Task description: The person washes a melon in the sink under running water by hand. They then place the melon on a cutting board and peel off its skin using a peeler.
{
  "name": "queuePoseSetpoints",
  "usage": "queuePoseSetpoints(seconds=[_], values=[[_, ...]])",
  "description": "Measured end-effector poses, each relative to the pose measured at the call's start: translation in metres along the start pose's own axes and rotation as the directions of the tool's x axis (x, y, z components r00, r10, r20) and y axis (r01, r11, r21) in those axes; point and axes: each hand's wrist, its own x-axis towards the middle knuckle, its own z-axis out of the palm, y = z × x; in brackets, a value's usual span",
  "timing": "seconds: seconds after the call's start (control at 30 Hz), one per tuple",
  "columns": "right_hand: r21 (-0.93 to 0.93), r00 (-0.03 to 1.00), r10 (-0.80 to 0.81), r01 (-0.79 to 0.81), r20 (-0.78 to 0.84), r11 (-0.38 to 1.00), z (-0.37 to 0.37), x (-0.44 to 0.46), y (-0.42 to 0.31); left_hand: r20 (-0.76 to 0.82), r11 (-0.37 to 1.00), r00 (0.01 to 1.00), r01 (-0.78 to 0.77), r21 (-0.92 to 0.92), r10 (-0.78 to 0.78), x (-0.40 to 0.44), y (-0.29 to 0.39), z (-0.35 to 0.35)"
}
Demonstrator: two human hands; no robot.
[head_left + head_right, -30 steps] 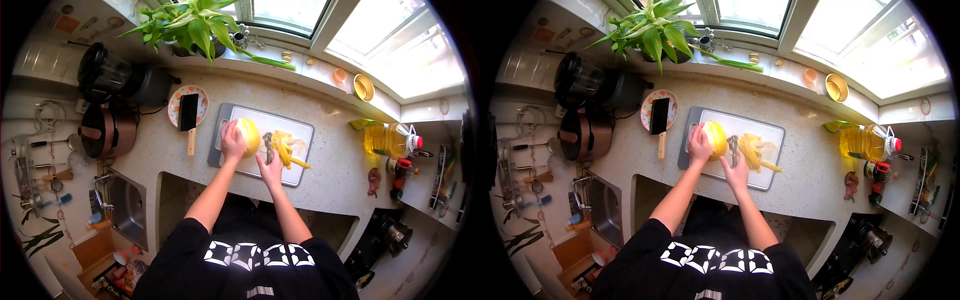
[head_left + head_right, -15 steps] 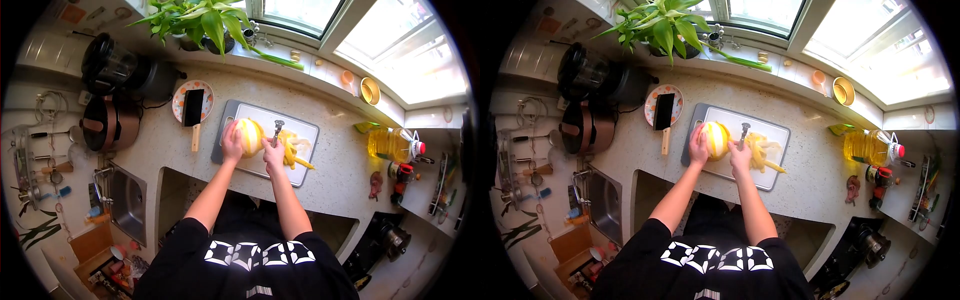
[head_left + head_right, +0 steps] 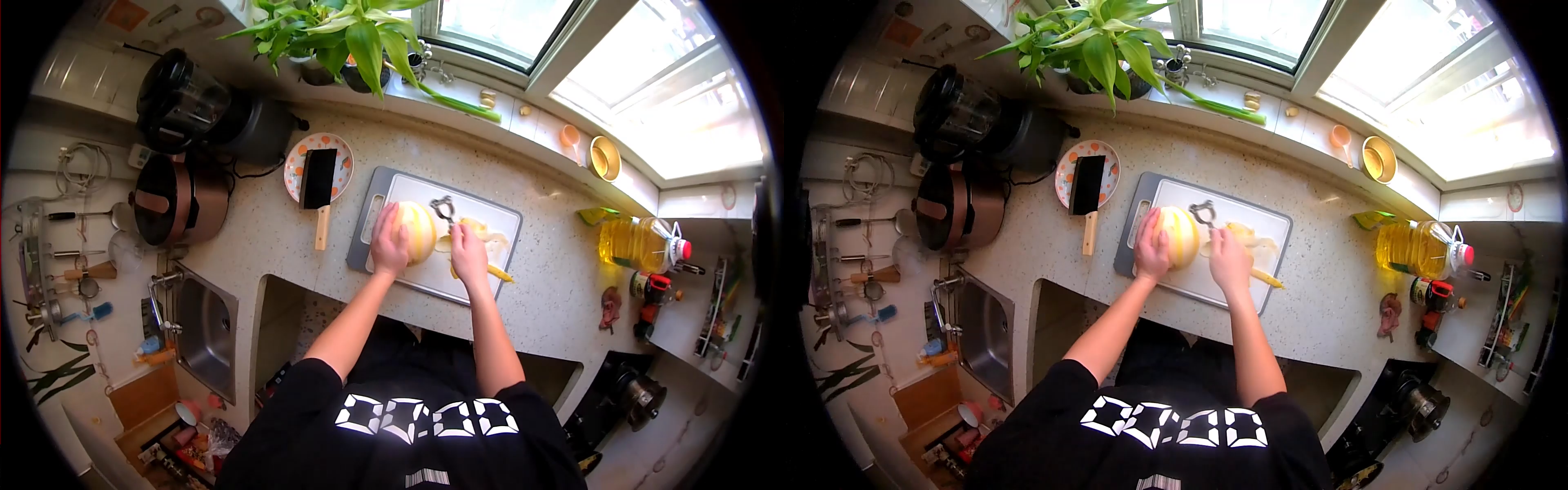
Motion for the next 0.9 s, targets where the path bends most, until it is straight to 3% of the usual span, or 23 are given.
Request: queuePoseSetpoints(seconds=[0.1,0.23,0.67,0.9], values=[[-0.155,0.994,-0.058,0.073,0.096,0.985,0.0,0.028,-0.035,0.028,0.995,0.999,-0.037,0.095,0.035,-0.001,0.004,0.002],[-0.339,0.973,-0.087,0.157,0.214,0.927,0.001,0.039,-0.044,0.014,0.996,0.999,-0.039,0.086,0.038,-0.001,0.003,0.006],[-0.247,0.998,-0.069,0.069,0.007,0.966,0.011,-0.015,-0.024,0.025,0.992,0.998,-0.053,0.11,0.051,-0.004,0.016,0.009],[-0.146,1.0,-0.025,0.023,-0.012,0.989,0.011,-0.047,-0.008,0.044,0.998,0.999,-0.014,0.067,0.011,0.002,0.01,0.007]])
